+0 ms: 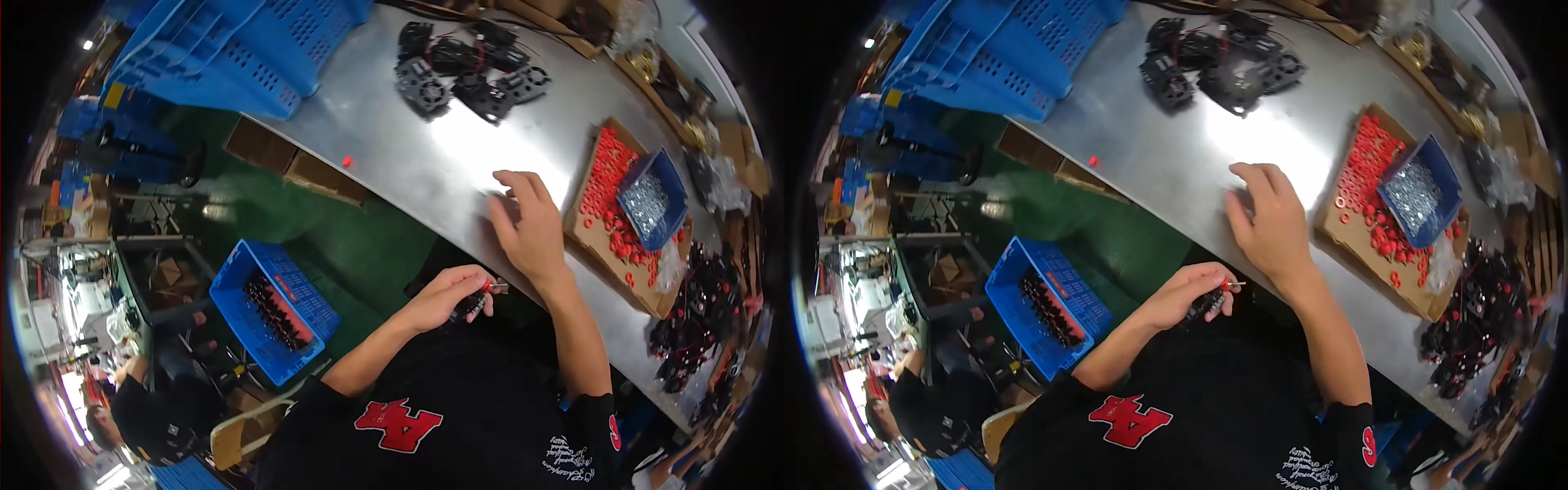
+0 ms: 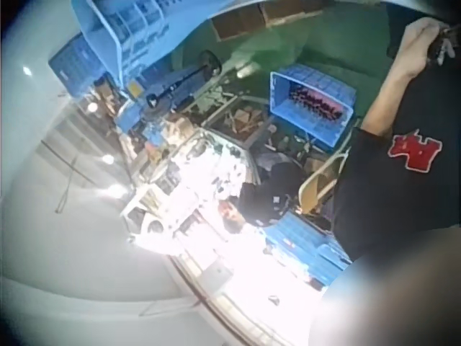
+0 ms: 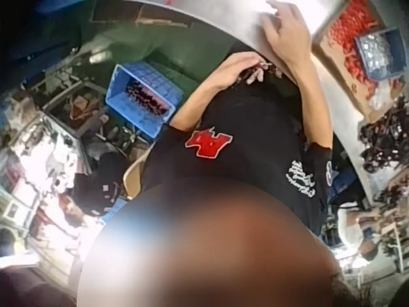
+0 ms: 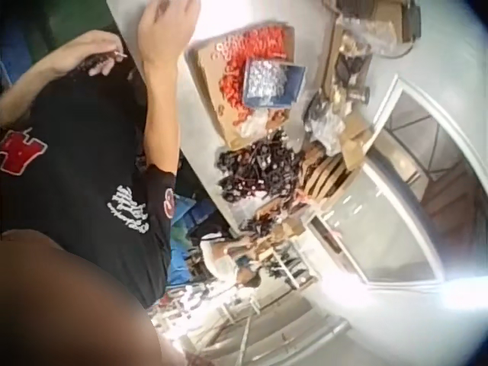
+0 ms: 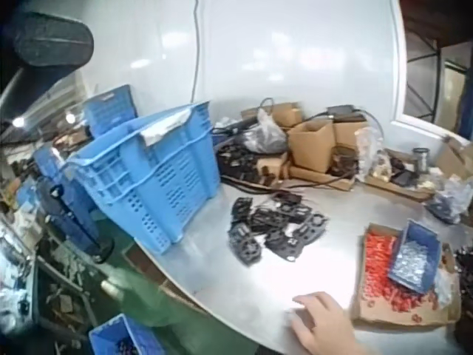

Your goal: Assembling small red plastic rings onto black mechanical components at a factory workbench.

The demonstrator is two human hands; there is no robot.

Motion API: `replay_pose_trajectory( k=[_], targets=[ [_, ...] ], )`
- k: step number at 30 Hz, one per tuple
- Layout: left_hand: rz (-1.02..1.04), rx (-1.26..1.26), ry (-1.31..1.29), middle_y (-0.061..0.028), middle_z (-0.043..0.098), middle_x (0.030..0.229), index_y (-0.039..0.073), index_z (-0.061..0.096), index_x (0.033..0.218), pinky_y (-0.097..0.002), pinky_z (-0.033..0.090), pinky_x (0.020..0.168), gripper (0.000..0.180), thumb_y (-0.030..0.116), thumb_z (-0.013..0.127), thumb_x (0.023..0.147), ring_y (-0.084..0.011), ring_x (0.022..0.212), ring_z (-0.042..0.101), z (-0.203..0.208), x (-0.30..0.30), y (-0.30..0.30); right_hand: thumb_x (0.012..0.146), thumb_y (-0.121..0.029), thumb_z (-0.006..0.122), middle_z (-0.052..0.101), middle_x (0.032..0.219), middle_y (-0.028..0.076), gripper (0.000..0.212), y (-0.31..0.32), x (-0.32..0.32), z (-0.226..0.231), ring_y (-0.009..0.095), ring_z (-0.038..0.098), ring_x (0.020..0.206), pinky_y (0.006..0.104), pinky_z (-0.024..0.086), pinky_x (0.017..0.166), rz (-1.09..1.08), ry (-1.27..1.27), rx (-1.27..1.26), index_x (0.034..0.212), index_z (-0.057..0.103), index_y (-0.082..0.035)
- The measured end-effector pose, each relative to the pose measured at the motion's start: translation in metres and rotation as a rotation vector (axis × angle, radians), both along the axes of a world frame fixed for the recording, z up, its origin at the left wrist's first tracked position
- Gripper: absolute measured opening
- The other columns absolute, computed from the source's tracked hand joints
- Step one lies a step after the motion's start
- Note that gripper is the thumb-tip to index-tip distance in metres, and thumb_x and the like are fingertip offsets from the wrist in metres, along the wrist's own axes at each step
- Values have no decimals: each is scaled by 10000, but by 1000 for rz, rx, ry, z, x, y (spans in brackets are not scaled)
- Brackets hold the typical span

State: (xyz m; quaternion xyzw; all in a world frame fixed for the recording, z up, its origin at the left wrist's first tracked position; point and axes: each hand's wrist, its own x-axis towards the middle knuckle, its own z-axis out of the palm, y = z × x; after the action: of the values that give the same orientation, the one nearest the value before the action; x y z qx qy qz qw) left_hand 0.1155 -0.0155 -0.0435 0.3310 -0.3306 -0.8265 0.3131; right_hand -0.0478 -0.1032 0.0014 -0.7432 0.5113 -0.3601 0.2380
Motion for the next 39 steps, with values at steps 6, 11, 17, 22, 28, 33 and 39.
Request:
replay_pose_trajectory(
  k=[6, 11, 17, 22, 28, 33, 39],
  targets=[
    [-23, 138, 19, -103, 669, 814, -7, 612, 1048, -220, 441, 570, 293, 234, 447, 1031, -97, 592, 539, -41, 34, 31, 844, -238, 705, 474, 1449, 178, 610, -38, 144, -2, 371, 409, 1373, 473, 393, 1106, 619, 138, -473, 1397, 495, -91],
    [231, 228, -7, -86, 659, 803, -20, 625, 1051, -222, 440, 551, 323, 250, 449, 1030, -101, 577, 546, -72, 64, 79, 858, -162, 589, 536, 1412, 109, 367, -56, 205, -52, 304, 342, 1438, 474, 287, 1182, 701, 955, -533, 1198, 652, -38],
    [539, 594, 440, -44, 581, 827, -11, 564, 1117, -260, 400, 555, 301, 212, 383, 1026, -111, 567, 470, -121, 78, 125, 863, -131, 559, 567, 1364, 92, 277, -69, 199, -60, 304, 324, 1451, 480, 257, 1202, 681, 724, -516, 1098, 670, -35],
    [606, 551, 704, -46, 577, 949, -20, 524, 1201, -264, 428, 586, 345, 208, 362, 999, -98, 640, 495, -121, 47, 126, 859, -105, 554, 611, 1300, 61, 233, -68, 199, -54, 276, 339, 1445, 457, 279, 1197, 669, 781, -561, 1026, 709, -54],
    [439, 601, 480, -41, 598, 951, -4, 565, 1167, -265, 431, 582, 322, 210, 383, 1009, -101, 617, 497, -99, 10, 143, 837, -62, 574, 635, 1261, 1, 248, -67, 199, -50, 236, 357, 1435, 405, 321, 1173, 638, 813, -564, 1041, 714, -79],
    [392, 519, 386, -49, 582, 868, -37, 572, 1170, -267, 399, 554, 351, 242, 432, 1011, -112, 590, 492, -93, 3, 171, 835, -26, 582, 655, 1247, -14, 325, -71, 195, -56, 233, 411, 1400, 393, 346, 1150, 605, 752, -516, 1127, 695, -110],
    [456, 437, 425, -70, 600, 846, -29, 596, 1193, -277, 400, 533, 353, 230, 444, 1006, -132, 575, 514, -90, 3, 187, 879, -97, 565, 696, 1182, 78, 302, -62, 204, -55, 281, 428, 1390, 426, 320, 1158, 529, 415, -420, 1160, 672, -77]
  ],
)
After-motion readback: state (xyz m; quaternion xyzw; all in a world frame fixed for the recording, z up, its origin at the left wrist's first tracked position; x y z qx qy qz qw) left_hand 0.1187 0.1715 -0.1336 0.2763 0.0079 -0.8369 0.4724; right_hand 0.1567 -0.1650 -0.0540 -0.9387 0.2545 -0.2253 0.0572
